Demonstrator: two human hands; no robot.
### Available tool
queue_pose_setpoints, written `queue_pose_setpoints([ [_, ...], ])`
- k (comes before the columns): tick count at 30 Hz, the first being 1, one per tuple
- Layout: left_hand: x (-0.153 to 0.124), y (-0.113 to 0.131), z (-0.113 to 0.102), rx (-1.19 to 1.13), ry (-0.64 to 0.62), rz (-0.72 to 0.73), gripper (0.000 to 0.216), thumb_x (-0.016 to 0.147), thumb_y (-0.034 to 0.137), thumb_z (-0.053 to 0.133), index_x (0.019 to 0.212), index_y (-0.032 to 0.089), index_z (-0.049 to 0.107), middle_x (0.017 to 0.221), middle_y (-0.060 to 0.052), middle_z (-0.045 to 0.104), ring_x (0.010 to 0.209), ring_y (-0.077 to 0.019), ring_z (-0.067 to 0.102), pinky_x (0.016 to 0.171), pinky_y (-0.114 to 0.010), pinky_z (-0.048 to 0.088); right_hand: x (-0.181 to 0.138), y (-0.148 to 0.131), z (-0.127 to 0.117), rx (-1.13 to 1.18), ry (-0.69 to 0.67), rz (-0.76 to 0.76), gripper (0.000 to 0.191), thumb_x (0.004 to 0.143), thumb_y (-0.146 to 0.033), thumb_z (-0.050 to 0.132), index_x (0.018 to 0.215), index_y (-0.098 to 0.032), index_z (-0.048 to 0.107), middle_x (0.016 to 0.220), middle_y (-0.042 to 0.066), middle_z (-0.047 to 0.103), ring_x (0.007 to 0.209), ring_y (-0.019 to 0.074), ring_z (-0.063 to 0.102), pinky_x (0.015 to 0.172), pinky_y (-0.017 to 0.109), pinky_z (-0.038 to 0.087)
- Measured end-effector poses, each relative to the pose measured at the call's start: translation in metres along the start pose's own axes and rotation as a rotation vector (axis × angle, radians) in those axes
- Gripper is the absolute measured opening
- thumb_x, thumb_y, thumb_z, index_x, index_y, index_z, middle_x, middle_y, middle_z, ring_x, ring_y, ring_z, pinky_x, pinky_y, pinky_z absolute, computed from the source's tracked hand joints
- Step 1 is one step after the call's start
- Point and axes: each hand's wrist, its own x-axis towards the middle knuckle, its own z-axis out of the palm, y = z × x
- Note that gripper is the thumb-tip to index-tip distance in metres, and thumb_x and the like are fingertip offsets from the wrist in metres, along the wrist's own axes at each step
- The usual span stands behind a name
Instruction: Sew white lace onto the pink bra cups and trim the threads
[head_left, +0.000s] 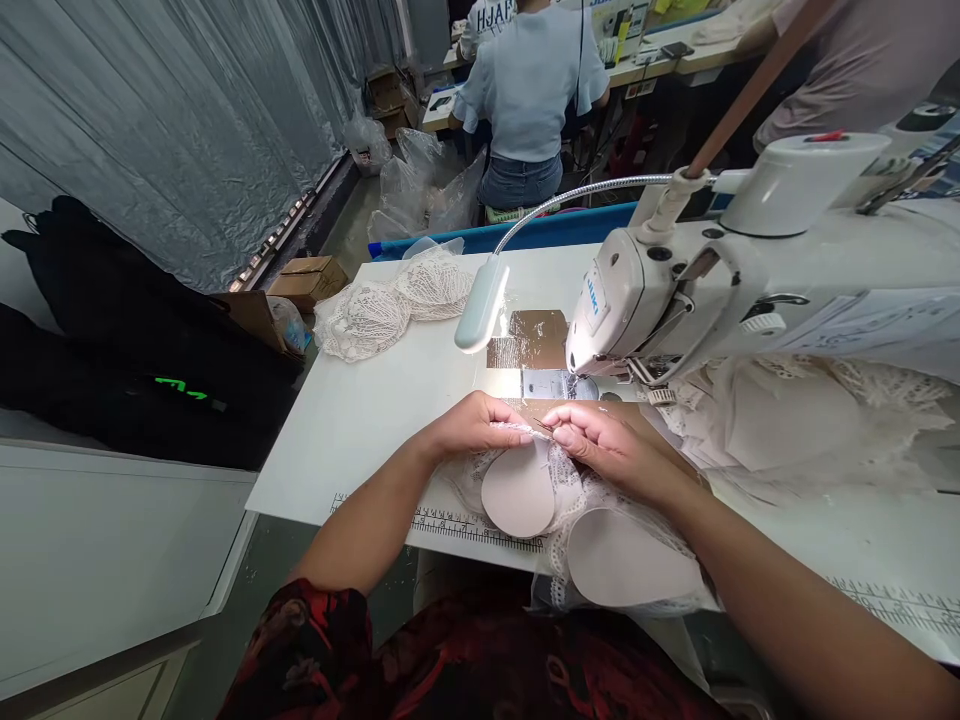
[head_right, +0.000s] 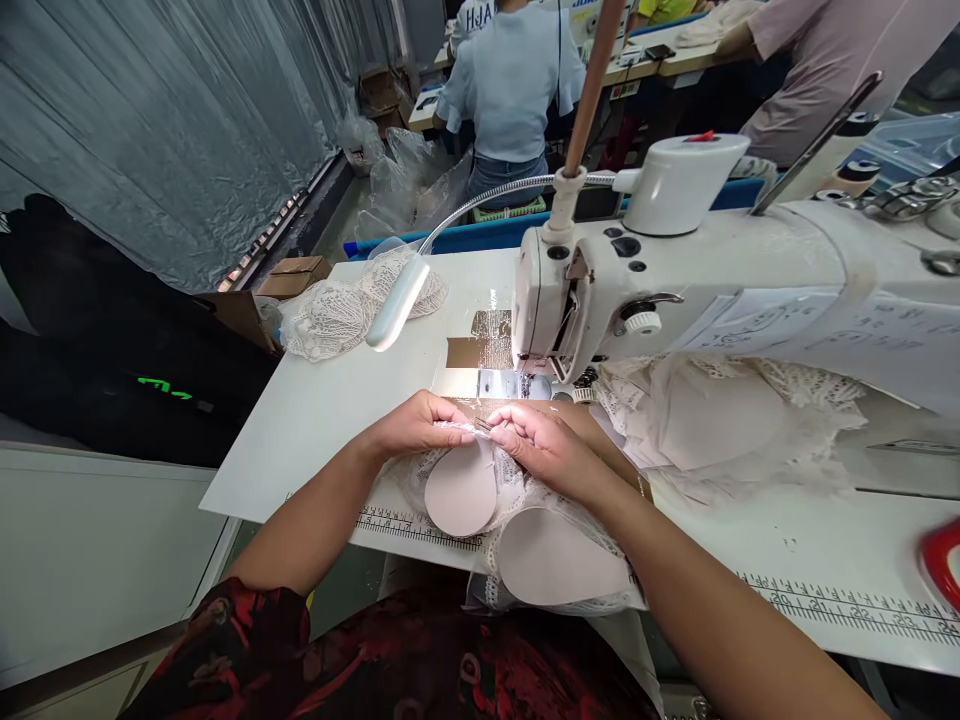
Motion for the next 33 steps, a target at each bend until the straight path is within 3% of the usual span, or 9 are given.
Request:
queue_pose_setpoints([
  [5,0.005,-0.005,0.003,-0.054,-0.008,-0.003,0.028,0.067,0.036,0.079,0.076,0.010,0.073,0.064,0.000,0.059,0.062,-0.0091,0.050,0.058,-0.022,0.037,-0.001,-0.005,-0.002,0.035,-0.039,0.043,0.033,0.085,-0.047,0.053,0.100,-0.019,0.061,0.069,-0.001,0.053,0.063,0.0136,0.049,0.057,0.027,0.039],
  [16,0.008,-0.007,0.006,-0.104,-0.018,-0.027,0.028,0.064,0.036,0.081,0.075,0.011,0.074,0.064,-0.001,0.061,0.061,-0.0083,0.049,0.058,-0.022,0.037,0.002,0.000,0.001,0.009,-0.006,-0.094,0.024,0.085,-0.039,0.056,0.097,-0.020,0.064,0.086,0.002,0.064,0.077,0.0166,0.058,0.070,0.030,0.045],
  [33,0.010,-0.007,0.008,-0.091,-0.004,-0.018,0.031,0.065,0.038,0.080,0.069,0.009,0.070,0.057,0.002,0.052,0.055,-0.0058,0.042,0.054,-0.020,0.033,0.005,0.003,0.009,0.000,0.112,-0.070,0.022,0.084,-0.038,0.056,0.084,-0.020,0.067,0.081,0.003,0.066,0.077,0.0175,0.059,0.069,0.031,0.045],
])
